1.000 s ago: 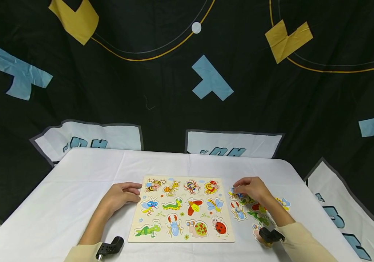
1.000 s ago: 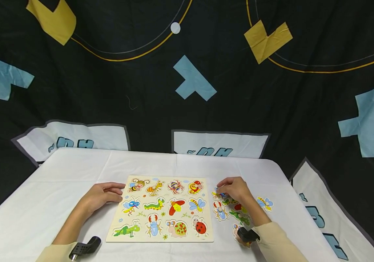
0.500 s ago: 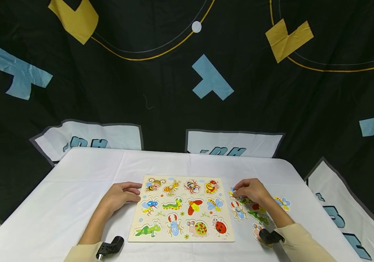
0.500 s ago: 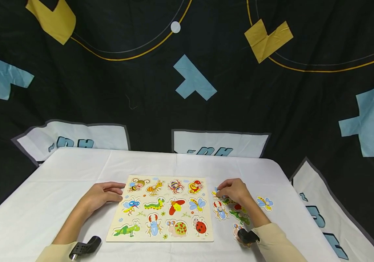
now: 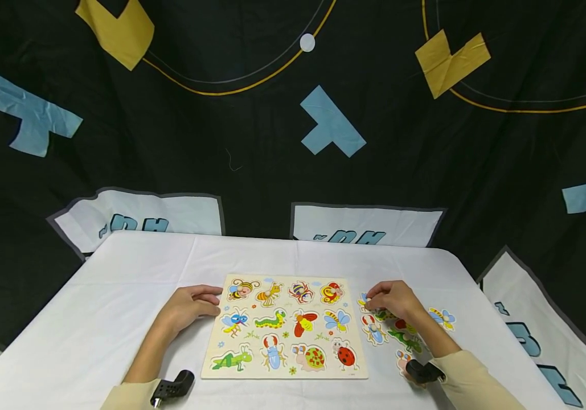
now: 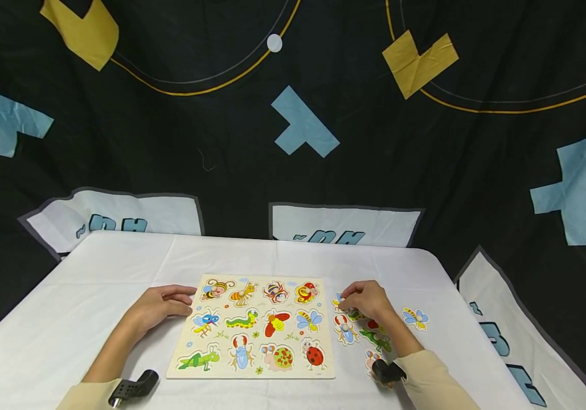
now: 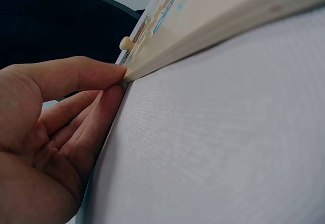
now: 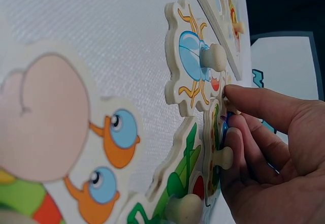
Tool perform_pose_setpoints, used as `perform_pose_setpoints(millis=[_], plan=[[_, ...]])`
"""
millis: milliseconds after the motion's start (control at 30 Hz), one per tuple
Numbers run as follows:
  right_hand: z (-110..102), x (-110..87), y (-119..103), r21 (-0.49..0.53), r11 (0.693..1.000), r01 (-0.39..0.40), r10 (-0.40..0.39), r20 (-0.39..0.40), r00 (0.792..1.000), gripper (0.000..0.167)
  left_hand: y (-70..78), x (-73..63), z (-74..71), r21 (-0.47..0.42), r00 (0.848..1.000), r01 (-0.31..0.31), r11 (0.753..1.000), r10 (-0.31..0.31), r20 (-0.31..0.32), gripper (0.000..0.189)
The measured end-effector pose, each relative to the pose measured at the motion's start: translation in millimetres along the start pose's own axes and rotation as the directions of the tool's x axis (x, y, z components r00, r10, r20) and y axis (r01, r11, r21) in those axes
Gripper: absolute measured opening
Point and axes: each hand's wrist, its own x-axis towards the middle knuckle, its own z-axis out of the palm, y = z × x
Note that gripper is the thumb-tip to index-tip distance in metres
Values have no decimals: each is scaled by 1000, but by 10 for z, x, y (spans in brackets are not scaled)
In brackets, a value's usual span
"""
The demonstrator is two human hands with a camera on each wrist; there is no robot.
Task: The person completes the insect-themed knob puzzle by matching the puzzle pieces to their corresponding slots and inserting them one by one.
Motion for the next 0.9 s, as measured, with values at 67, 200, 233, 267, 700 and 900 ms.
perform_pose_setpoints(millis=[67, 200, 233, 267, 700, 900], plan=[[7, 0, 0, -2, 1000, -3, 3, -4, 1000, 23, 0, -1, 0, 8, 1000, 2, 1000, -2, -2, 53], [12, -5, -4, 7, 1000, -8, 8, -8, 1000, 22, 0, 2, -3, 11, 1000, 4, 1000, -4, -2, 53], [13, -7, -6, 9, 1000, -10, 10, -8, 1000, 22, 1, 3, -6, 12, 1000, 2, 1000, -2, -2, 53], [13, -9, -7, 12, 1000, -12, 12, -8, 1000, 22, 1, 5, -8, 11, 1000, 2, 1000, -2, -2, 53], [7, -11, 15, 16, 1000, -16, 17, -16, 1000, 21, 4, 12, -2, 11, 1000, -6, 1000, 6, 6, 53], [26, 2, 9, 0, 999, -32, 32, -25, 999, 22, 3, 3, -3, 0, 1000, -1, 1000, 1, 7, 54]])
